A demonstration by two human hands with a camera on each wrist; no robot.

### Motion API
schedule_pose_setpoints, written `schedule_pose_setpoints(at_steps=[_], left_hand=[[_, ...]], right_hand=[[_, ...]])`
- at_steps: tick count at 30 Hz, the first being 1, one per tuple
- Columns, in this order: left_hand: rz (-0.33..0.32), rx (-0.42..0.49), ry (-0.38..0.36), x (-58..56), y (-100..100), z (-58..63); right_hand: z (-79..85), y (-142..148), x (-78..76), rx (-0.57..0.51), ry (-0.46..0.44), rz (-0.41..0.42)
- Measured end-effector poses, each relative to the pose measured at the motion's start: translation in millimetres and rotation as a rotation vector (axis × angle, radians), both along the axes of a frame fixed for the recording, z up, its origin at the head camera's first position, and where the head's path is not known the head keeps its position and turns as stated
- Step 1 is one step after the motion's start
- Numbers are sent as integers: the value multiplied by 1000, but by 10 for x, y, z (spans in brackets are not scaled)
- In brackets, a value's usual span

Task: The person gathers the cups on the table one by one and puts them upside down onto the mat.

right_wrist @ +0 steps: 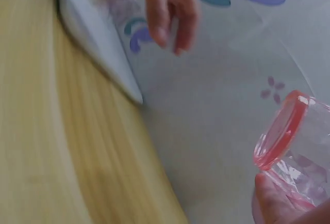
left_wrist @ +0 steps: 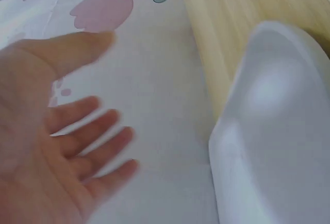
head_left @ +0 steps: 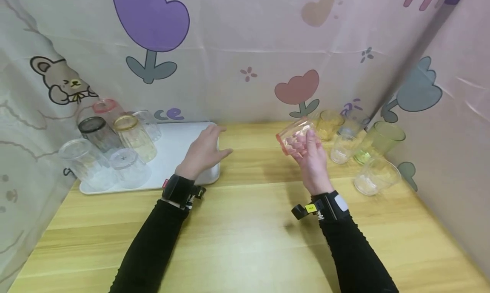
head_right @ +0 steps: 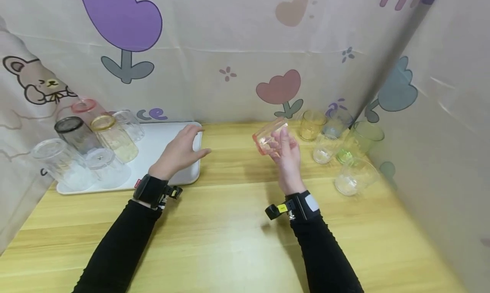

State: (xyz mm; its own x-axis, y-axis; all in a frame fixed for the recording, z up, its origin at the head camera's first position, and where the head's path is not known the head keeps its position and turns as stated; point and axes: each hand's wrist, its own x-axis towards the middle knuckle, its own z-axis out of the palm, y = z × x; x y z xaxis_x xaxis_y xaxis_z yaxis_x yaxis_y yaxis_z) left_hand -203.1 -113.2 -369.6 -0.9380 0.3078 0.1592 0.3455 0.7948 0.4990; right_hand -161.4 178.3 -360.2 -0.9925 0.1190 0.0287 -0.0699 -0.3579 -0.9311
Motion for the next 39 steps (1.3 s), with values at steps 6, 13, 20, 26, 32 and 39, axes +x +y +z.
schedule_pose_setpoints(at_steps=[6, 13, 20, 26, 32, 39], left_hand=[[-29, 108, 177, 47, 80, 24], [-86, 246, 285, 94, 142, 56], [-98, 355, 369, 94, 150, 44], [-69, 441, 403, 64, 104, 44], [-60, 500, 474, 6, 29, 83], [8, 498, 473, 20, -12, 118]], right_hand=[[26, -312, -80, -114, -27, 142], [21, -737, -202, -299, -96, 251], [-16, -1143, -280, -412, -120, 430], [-17, -1327, -309, -453, -145, 521], [-35, -1389, -418, -457, -150, 598], [-62, -1320, -502, -412, -214, 626]])
